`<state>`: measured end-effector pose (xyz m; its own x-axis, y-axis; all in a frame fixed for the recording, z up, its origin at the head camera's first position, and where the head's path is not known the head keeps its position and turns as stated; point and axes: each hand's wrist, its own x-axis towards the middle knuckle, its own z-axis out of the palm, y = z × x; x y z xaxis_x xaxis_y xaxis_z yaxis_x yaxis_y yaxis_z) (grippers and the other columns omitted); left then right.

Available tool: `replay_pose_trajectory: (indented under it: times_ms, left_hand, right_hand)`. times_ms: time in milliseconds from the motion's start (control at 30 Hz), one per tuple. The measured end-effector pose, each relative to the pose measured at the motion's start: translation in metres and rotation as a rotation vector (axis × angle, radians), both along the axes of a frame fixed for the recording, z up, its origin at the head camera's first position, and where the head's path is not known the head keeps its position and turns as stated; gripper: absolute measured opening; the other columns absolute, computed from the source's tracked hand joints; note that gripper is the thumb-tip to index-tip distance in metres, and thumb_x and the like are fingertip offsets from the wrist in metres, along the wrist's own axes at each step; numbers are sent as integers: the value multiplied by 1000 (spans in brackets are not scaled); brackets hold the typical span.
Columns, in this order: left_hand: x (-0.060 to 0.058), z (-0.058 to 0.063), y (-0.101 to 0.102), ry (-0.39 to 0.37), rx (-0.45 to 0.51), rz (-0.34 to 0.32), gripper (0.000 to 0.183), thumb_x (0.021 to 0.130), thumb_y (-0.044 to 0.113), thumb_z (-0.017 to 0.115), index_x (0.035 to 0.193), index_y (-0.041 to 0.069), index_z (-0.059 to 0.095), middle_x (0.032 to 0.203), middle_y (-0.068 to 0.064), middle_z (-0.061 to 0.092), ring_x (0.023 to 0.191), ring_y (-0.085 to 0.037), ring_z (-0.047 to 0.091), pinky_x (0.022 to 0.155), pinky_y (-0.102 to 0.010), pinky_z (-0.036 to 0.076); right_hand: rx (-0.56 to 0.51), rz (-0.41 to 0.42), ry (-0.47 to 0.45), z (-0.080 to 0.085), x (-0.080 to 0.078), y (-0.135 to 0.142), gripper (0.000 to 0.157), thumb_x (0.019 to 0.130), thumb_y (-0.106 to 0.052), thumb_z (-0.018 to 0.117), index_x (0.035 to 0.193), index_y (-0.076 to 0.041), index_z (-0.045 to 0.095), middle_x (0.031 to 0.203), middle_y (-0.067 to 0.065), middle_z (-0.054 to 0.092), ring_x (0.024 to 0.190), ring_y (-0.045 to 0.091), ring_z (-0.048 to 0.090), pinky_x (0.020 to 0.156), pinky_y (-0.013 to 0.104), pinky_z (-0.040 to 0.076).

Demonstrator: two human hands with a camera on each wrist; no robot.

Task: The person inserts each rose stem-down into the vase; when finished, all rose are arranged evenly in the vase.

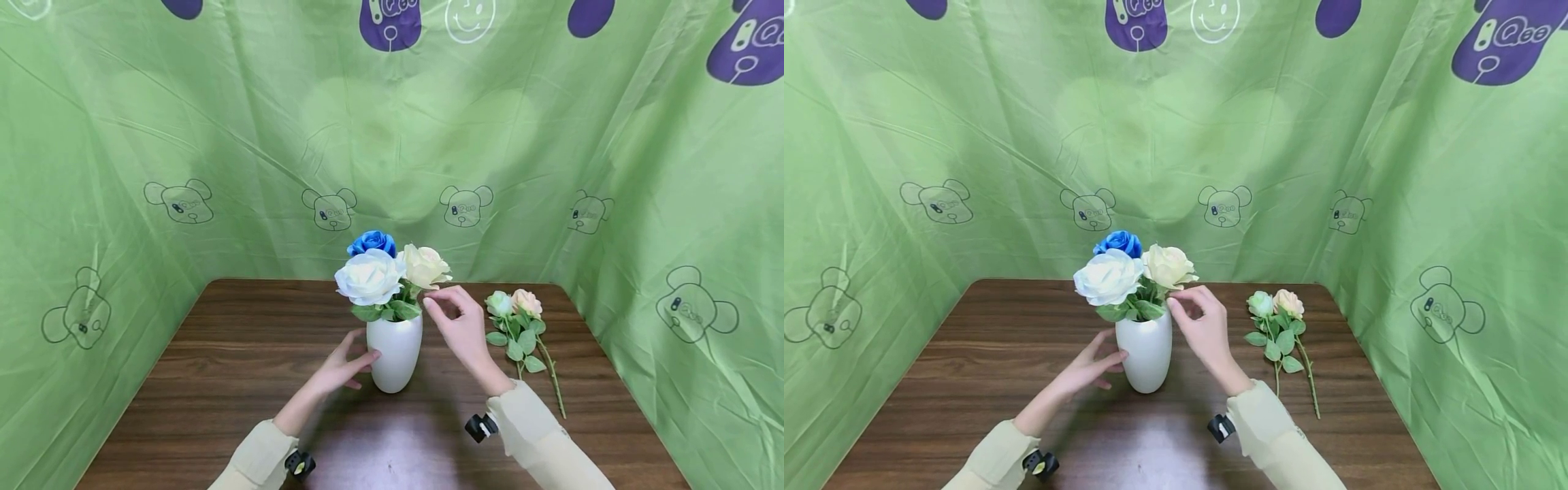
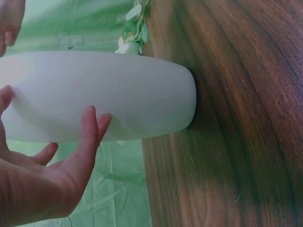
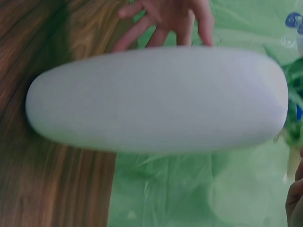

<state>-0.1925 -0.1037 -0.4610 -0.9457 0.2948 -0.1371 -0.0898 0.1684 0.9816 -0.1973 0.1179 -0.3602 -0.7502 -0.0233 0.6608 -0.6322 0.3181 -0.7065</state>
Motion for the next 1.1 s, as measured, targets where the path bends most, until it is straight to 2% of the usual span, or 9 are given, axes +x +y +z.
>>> replay_pose_trajectory:
  times_ms: [300,333,367,533,567,600,800,967,1100]
  left_hand:
    - [0,0,-1,2,-1,-4,65,83,37,60,134,13,26,120,-25,43,95,-39,54,55,-40,50]
    - [0,0,-1,3,1,-5,65,83,37,60,134,13,26,120,-25,42,95,-39,54,55,-40,50]
    - [0,-1,-1,3,1,-6,65,83,37,60,134,13,26,121,-25,42,95,-40,54,55,-40,50]
    - [0,-2,-1,2,-1,-8,66,83,37,60,134,13,26,121,-25,42,95,-39,54,54,-39,50]
    - [0,-2,-1,1,0,-9,66,83,37,60,135,13,25,121,-25,42,95,-39,54,54,-38,50]
    - [0,-1,-1,0,5,-11,66,84,36,59,135,13,25,121,-26,42,95,-39,54,54,-39,50]
    - [8,18,0,-4,14,-20,63,86,30,58,135,9,25,119,-27,43,96,-43,52,56,-42,50]
    - [1,2,-1,-1,5,-10,64,84,35,59,134,13,26,121,-26,42,96,-41,53,55,-40,50]
    - [0,-1,-1,2,4,-10,65,83,37,60,134,14,26,121,-26,42,96,-40,53,56,-43,50]
  right_hand:
    - [-15,-65,-50,-42,-27,41,12,81,-20,65,88,-10,68,73,3,56,60,16,48,51,25,38]
    - [-33,-40,-46,-66,-42,52,15,82,-24,64,89,-12,68,74,1,56,61,15,49,52,25,39]
    - [-35,-42,-46,-70,-44,56,16,82,-25,64,90,-12,68,73,1,56,62,15,49,53,26,38]
    - [4,-114,-126,-87,-51,76,17,82,-24,63,90,-9,68,74,3,59,63,15,49,53,24,38]
    - [35,-164,-163,-70,-38,74,17,82,-22,64,89,-7,67,74,5,60,63,16,49,53,24,38]
    - [52,-188,-193,-72,-39,78,17,82,-20,64,90,-6,67,76,6,61,64,16,50,53,23,39]
    - [76,-288,-361,-90,-48,102,18,82,-15,63,94,-2,66,91,8,63,70,16,53,56,17,41]
    - [52,-374,-457,-108,-53,120,18,82,-15,63,95,-2,65,90,10,62,68,11,48,54,19,38]
    - [8,-455,-537,-122,-56,132,20,82,-13,62,97,-1,64,91,12,62,69,11,49,54,20,39]
